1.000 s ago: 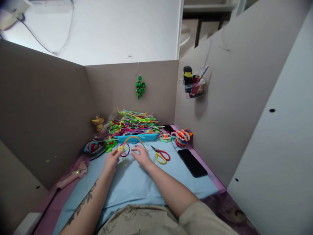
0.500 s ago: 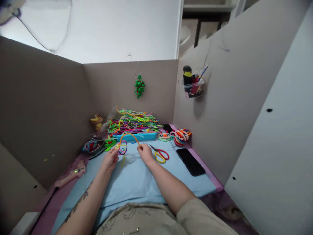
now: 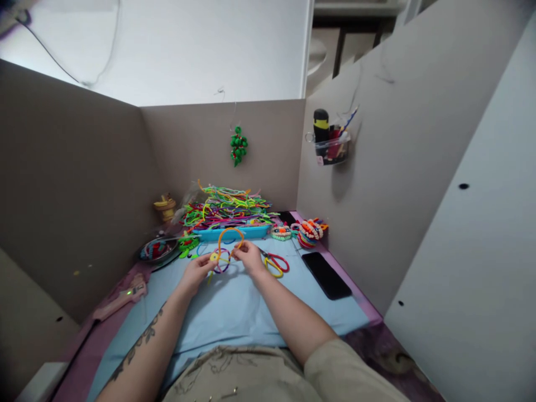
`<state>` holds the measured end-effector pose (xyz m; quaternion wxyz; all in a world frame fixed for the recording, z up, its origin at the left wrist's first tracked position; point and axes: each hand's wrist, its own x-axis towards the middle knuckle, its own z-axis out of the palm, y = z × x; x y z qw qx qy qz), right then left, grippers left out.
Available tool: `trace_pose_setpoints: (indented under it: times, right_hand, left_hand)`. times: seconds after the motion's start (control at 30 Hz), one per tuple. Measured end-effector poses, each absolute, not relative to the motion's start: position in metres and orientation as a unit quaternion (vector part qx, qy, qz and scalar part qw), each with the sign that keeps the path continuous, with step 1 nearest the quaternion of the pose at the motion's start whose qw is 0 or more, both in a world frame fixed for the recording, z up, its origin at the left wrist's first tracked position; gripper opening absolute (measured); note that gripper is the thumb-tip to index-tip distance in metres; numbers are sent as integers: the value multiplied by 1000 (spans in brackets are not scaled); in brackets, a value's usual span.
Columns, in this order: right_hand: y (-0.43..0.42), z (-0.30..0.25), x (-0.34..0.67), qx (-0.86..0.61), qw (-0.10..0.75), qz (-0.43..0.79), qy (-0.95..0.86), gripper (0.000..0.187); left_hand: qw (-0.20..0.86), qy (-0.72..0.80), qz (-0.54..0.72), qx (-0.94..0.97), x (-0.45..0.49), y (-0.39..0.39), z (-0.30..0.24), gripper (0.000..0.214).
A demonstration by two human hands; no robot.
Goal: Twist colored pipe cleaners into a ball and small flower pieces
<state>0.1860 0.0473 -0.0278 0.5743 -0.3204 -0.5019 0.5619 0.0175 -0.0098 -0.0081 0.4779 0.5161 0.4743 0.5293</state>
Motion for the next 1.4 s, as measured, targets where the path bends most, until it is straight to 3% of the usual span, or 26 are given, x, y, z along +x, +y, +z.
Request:
trace_pose_setpoints:
  times: [0.27, 0.6, 0.87, 1.1, 1.3, 1.4]
  right_hand:
    - [40, -27, 184, -339, 469, 599, -553, 22]
    - [30, -20, 185, -240, 410, 637, -607, 32]
    - [26, -24, 177, -270, 418, 617, -609, 39]
    - [27, -29, 172, -351, 447, 538, -622, 30]
    - [32, -37, 171, -426, 494, 365, -664, 17]
    - [34, -40, 172, -455, 474, 320, -682, 13]
  left_hand:
    - [498, 440, 534, 523, 22, -13, -5, 47]
    - [493, 436, 539, 525, 22, -13, -5, 51]
    - [486, 436, 545, 526, 27, -13, -7, 46]
    - [429, 459, 555, 545, 22, -3, -20, 45]
    - [392, 482, 566, 542, 22, -1, -24, 45]
    - [393, 484, 568, 537, 24, -2, -23, 45]
